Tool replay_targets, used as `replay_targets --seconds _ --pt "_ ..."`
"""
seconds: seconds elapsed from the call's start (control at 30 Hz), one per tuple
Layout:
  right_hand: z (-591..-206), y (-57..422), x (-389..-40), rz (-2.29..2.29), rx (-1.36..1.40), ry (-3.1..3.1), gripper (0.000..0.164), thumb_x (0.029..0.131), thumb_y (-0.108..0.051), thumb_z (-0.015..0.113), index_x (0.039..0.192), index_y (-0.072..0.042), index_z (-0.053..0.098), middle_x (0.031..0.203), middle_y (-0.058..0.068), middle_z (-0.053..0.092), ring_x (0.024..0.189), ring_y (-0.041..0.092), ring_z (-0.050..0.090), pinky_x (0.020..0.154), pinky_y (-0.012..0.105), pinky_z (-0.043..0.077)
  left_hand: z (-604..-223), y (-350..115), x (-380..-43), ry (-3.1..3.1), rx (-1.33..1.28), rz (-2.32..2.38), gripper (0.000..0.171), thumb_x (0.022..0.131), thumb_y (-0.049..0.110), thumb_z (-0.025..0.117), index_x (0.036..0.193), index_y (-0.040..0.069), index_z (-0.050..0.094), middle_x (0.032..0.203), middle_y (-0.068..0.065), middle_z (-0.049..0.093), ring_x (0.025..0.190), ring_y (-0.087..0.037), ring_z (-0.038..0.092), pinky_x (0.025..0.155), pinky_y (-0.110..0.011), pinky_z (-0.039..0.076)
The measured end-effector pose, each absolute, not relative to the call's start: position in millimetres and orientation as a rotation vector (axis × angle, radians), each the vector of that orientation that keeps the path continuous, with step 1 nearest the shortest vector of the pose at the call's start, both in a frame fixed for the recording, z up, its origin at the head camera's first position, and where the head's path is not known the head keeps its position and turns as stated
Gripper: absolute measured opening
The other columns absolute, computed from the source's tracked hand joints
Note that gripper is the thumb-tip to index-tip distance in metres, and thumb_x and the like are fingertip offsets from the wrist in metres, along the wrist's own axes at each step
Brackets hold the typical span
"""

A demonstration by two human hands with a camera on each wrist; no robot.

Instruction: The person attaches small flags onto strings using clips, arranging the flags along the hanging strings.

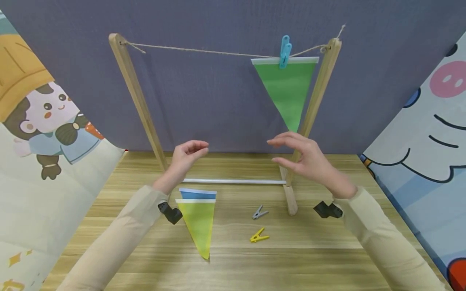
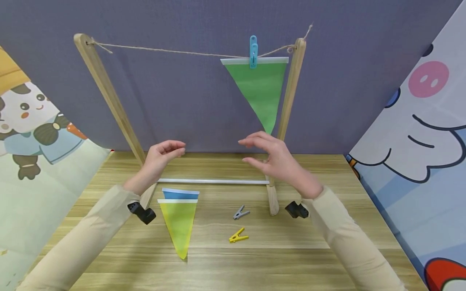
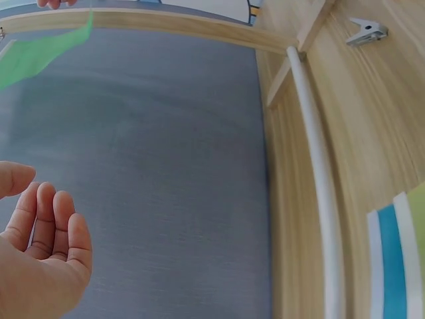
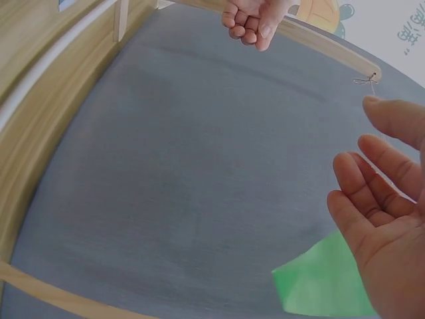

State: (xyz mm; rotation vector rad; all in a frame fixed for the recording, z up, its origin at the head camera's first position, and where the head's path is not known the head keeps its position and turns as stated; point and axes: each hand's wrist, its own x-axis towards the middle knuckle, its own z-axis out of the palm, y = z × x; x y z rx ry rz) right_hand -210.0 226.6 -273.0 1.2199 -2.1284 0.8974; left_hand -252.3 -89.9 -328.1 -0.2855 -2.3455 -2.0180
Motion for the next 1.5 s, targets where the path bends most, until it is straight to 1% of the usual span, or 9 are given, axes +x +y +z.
replay_targets --seconds 0.13,0.2,0.33,0.47,0.57,0.73,0.93,1.17,1.5 --pt "-280 225 -211 0.923 1.215 -2.141 0.047 0.064 0.01 0.078 0.109 0.002 0.065 0.105 0.011 0.064 0.093 0.023 0.061 0.089 0.017 0.044 -335 -93 -251 -2.339 -0.276 -2.037 0.022 0.089 0.006 0.063 0.109 -0.005 0.062 0.099 -0.004 0.063 0.086 -0.011 0.058 0.079 -0.021 0.049" --pt "-283 225 -211 0.936 1.214 -2.144 0.046 0.064 0.009 0.077 0.108 0.002 0.065 0.105 0.01 0.064 0.093 0.023 0.062 0.088 0.019 0.045 -340 -94 -250 -2.322 -0.27 -2.062 0.021 0.089 0.004 0.063 0.107 -0.006 0.062 0.098 -0.006 0.064 0.085 -0.01 0.058 0.079 -0.022 0.049" --pt "-289 223 -211 0.966 1.216 -2.146 0.044 0.066 0.008 0.077 0.108 0.003 0.065 0.105 0.011 0.064 0.091 0.024 0.061 0.078 0.016 0.047 -348 -96 -249 -2.304 -0.254 -2.086 0.02 0.088 0.004 0.064 0.106 -0.006 0.063 0.096 -0.004 0.065 0.085 -0.01 0.058 0.079 -0.022 0.048" --pt "-296 223 -211 0.981 1.214 -2.153 0.044 0.067 0.006 0.076 0.109 0.002 0.064 0.106 0.011 0.064 0.091 0.025 0.062 0.079 0.015 0.047 -355 -98 -247 -2.317 -0.227 -2.078 0.02 0.088 0.004 0.063 0.106 -0.006 0.063 0.098 -0.005 0.064 0.086 -0.011 0.058 0.076 -0.019 0.048" --pt "-302 223 -211 0.985 1.215 -2.16 0.044 0.067 0.007 0.077 0.109 0.003 0.064 0.107 0.011 0.064 0.092 0.025 0.062 0.084 0.018 0.047 -359 -99 -247 -2.331 -0.202 -2.086 0.02 0.089 0.004 0.063 0.107 -0.005 0.062 0.097 -0.004 0.064 0.087 -0.013 0.058 0.076 -0.02 0.048" --pt "-309 222 -211 0.98 1.189 -2.196 0.044 0.068 0.008 0.077 0.109 0.002 0.064 0.107 0.01 0.064 0.093 0.025 0.061 0.086 0.018 0.046 -367 -102 -246 -2.35 -0.195 -2.077 0.023 0.088 0.004 0.064 0.108 -0.006 0.062 0.093 0.002 0.064 0.086 -0.009 0.059 0.08 -0.022 0.049" --pt "-319 220 -210 1.019 1.165 -2.233 0.043 0.068 0.008 0.077 0.109 0.002 0.064 0.108 0.01 0.064 0.095 0.028 0.061 0.089 0.022 0.046 -380 -106 -244 -2.358 -0.162 -2.075 0.026 0.089 0.002 0.063 0.112 -0.009 0.06 0.099 -0.003 0.063 0.084 -0.005 0.058 0.078 -0.018 0.048" --pt "-332 218 -207 1.021 1.154 -2.258 0.043 0.069 0.004 0.077 0.11 0.001 0.064 0.107 0.01 0.064 0.094 0.025 0.061 0.088 0.025 0.048 -396 -113 -239 -2.365 -0.105 -2.121 0.026 0.09 0.004 0.062 0.112 -0.009 0.059 0.096 0.0 0.063 0.084 -0.006 0.058 0.078 -0.019 0.049" --pt "-356 220 -207 1.058 1.135 -2.279 0.042 0.07 0.002 0.077 0.11 0.002 0.063 0.107 0.013 0.064 0.092 0.025 0.062 0.085 0.03 0.05 -416 -123 -235 -2.398 -0.025 -2.084 0.028 0.089 0.006 0.063 0.113 -0.009 0.059 0.103 -0.011 0.064 0.082 -0.004 0.059 0.077 -0.02 0.049"
